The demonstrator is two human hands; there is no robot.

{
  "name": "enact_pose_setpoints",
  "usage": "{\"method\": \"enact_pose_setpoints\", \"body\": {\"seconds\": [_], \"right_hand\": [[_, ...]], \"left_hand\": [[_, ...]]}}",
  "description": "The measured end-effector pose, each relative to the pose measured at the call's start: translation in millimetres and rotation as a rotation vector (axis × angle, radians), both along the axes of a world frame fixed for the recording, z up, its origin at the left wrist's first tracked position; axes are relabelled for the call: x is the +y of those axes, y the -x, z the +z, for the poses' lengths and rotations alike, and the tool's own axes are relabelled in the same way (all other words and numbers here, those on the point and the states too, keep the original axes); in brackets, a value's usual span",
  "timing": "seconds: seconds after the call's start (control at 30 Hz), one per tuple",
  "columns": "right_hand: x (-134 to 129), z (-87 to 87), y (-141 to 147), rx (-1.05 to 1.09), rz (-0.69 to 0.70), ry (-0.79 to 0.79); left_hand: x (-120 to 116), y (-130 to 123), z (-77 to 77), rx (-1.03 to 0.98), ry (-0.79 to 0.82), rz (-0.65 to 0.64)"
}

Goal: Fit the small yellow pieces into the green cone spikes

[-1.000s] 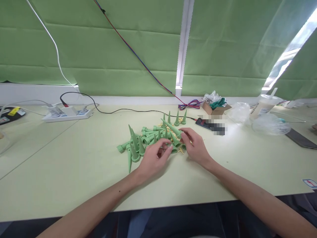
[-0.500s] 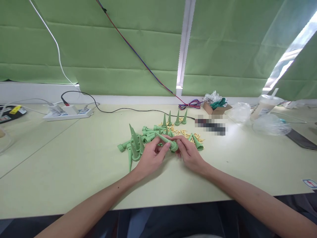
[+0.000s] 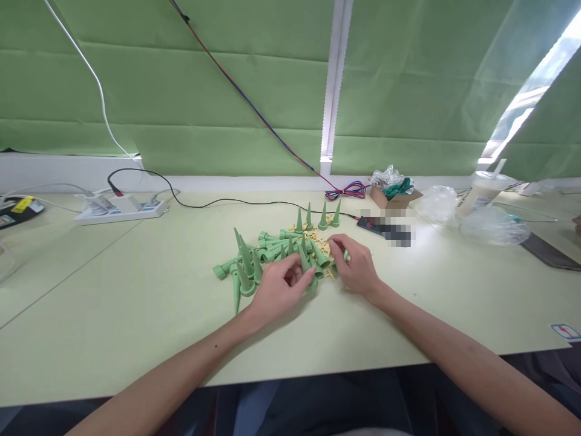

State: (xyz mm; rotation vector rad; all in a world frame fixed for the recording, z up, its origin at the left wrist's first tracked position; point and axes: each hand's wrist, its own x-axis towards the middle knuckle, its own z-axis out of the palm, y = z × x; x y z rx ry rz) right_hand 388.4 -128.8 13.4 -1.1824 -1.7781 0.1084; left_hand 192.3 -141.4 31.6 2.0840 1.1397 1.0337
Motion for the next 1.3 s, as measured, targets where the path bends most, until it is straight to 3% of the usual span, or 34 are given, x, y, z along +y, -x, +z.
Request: {"method": "enact_pose_setpoints", "body": {"seconds": [0.1, 0.23, 0.5, 0.87, 1.3], "right_hand": [[11, 0.6, -11, -0.103, -0.101, -0.057], [20, -1.6, -20, -0.331, -0.202, -0.002], [28, -4.2, -21, -0.468, -0.114, 0.272], [41, 4.0, -16, -0.402, -0.110, 0.479], [43, 5.8, -13, -0.326, -0.089, 0.488]], "left_hand": [[0, -1, -1.4, 0.076, -0.039, -0.022], [1, -2, -3.5, 0.151, -0.042, -0.062], [0, -2, -4.5, 0.205, -0.020, -0.109], [0, -2, -5.4, 0.215, -0.027, -0.136], [-1, -2, -5.6, 0.220, -0.022, -0.146]]}}
